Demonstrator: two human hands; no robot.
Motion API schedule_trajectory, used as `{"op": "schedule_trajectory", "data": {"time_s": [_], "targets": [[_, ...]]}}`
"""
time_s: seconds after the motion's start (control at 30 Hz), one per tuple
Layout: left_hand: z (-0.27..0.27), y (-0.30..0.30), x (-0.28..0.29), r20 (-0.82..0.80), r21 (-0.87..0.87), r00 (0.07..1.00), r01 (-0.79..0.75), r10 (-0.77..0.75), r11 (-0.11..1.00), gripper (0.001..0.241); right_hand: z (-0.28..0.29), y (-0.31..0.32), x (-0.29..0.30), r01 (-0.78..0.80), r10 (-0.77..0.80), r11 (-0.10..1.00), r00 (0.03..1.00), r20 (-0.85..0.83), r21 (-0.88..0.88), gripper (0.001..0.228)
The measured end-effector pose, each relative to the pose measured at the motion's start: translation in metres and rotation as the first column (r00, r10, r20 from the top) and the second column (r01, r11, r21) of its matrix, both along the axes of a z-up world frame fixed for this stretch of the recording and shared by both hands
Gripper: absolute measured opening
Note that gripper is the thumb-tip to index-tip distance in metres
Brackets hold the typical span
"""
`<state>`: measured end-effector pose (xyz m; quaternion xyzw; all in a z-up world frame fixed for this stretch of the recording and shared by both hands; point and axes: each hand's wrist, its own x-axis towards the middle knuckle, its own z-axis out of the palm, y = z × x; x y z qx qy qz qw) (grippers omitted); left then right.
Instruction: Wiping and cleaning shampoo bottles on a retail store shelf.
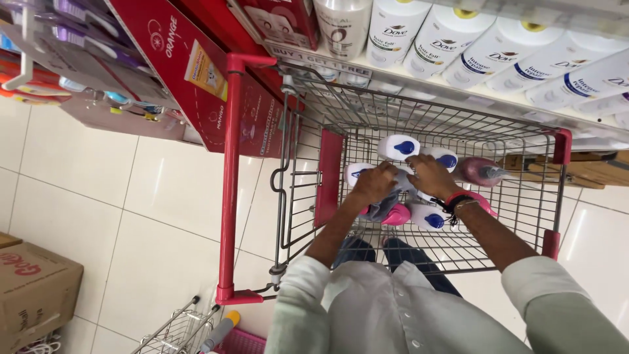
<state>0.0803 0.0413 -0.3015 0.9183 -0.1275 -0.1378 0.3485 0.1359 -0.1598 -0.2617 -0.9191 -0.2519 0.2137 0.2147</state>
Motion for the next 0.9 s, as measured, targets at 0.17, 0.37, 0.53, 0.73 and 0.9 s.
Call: {"op": "schedule_trajectory", "data": {"time_s": [0.17,0.37,0.53,0.73,0.9], "targets": [[-0.017,-0.026,-0.011,0.103,0.063,0.995,-0.022,0.015,0.998,0.044,-0.037,-0.008,-0.013,0.065,-0.067,0.997,0.996,-0.054,-0.034,0.05],[-0.072,-0.037,-0.008,-0.077,0.265,0.99,-0.097,0.121,0.959,0.023,-0.017,-0.007,-0.017,0.137,-0.139,0.99,0.989,-0.056,-0.033,0.054],[0.048,0.007,-0.01,-0.354,0.17,0.886,-0.255,0.3,0.952,0.03,-0.019,0.0,-0.001,0.232,-0.235,0.968,0.972,0.018,0.1,0.062],[0.037,0.031,-0.047,-0.608,-0.158,0.649,-0.663,0.457,0.732,0.039,-0.051,0.013,0.032,0.213,-0.23,0.962,0.97,0.085,0.171,0.06],[-0.028,0.035,-0.069,-0.838,-0.405,0.43,-0.903,0.337,0.144,0.045,-0.04,0.018,0.037,0.197,-0.21,0.971,0.974,0.084,0.136,0.047]]}}
